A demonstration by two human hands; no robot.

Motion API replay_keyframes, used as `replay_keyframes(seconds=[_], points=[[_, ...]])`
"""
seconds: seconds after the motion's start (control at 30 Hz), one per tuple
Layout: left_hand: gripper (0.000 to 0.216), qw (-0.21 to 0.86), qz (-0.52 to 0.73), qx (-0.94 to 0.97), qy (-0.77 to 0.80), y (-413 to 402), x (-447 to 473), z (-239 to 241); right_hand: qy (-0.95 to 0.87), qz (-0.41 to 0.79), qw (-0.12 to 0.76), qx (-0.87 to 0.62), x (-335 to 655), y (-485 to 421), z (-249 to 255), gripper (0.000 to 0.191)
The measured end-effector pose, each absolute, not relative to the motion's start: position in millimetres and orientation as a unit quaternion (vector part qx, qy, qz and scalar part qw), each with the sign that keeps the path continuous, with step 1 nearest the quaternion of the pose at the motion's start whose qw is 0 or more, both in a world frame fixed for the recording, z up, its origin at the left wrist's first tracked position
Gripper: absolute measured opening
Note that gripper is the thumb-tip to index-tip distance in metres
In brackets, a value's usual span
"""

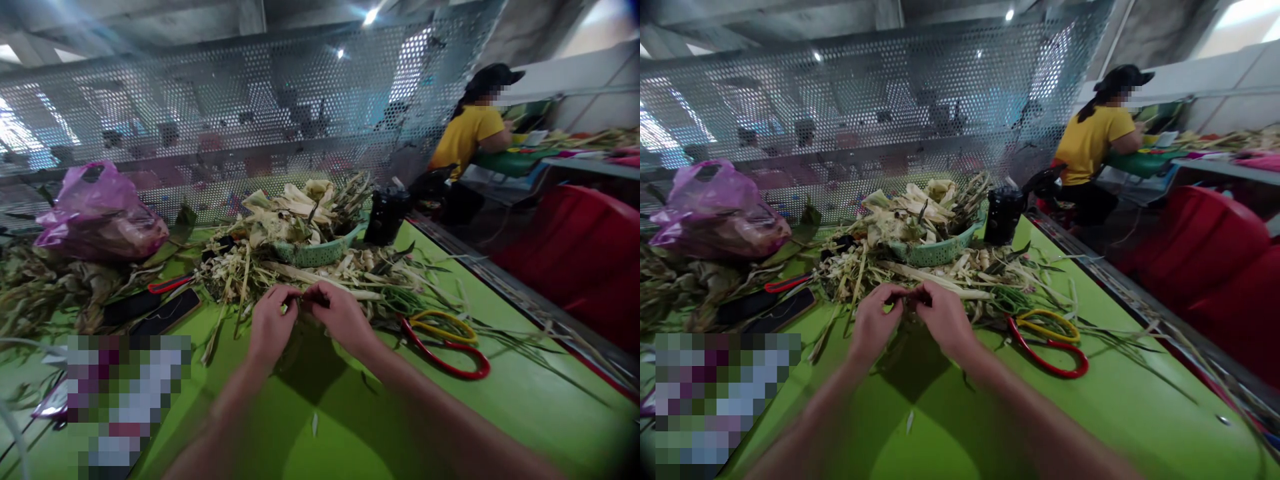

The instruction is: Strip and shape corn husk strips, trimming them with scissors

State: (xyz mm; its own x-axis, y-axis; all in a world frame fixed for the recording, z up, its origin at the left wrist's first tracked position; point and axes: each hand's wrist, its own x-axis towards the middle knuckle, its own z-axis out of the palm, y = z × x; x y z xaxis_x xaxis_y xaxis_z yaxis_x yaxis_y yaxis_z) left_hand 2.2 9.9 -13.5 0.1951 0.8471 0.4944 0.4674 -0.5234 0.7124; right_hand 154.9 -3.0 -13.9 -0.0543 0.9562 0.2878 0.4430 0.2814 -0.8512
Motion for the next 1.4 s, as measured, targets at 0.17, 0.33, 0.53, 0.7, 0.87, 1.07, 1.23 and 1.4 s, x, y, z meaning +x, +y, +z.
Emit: replay_keyframes(seconds=[0.17, 0.33, 0.53, 0.7, 0.87, 1.07, 1.23, 1.4], points=[[0.025, 0.238, 0.489, 0.729, 0.416, 10.8, 2.5, -13.8, -0.654, 0.322, 0.478, -0.49, 155.6, -2.0, -13.1, 0.026], [0.026, 0.248, 0.507, 0.726, 0.393, 12.4, 2.9, -16.9, -0.669, 0.328, 0.465, -0.478, 156.9, 0.9, -14.8, 0.031], [0.025, 0.252, 0.492, 0.732, 0.398, 13.7, 2.9, -19.9, -0.681, 0.29, 0.448, -0.501, 159.6, 2.8, -17.0, 0.025], [0.024, 0.24, 0.463, 0.735, 0.432, 11.8, 4.5, -22.6, -0.701, 0.221, 0.41, -0.54, 159.3, -0.8, -15.0, 0.022], [0.025, 0.218, 0.435, 0.741, 0.463, 13.3, 5.2, -29.5, -0.718, 0.175, 0.368, -0.565, 158.5, -2.3, -15.0, 0.019], [0.024, 0.242, 0.384, 0.747, 0.485, 15.7, 2.1, -34.2, -0.739, 0.199, 0.33, -0.553, 162.0, 2.3, -17.3, 0.016], [0.021, 0.239, 0.344, 0.762, 0.494, 16.8, -3.5, -28.1, -0.759, 0.216, 0.303, -0.534, 164.7, 4.7, -15.4, 0.012], [0.018, 0.313, 0.303, 0.75, 0.498, 18.7, -12.9, -18.3, -0.781, 0.217, 0.273, -0.518, 164.4, 2.7, -11.5, 0.014]])
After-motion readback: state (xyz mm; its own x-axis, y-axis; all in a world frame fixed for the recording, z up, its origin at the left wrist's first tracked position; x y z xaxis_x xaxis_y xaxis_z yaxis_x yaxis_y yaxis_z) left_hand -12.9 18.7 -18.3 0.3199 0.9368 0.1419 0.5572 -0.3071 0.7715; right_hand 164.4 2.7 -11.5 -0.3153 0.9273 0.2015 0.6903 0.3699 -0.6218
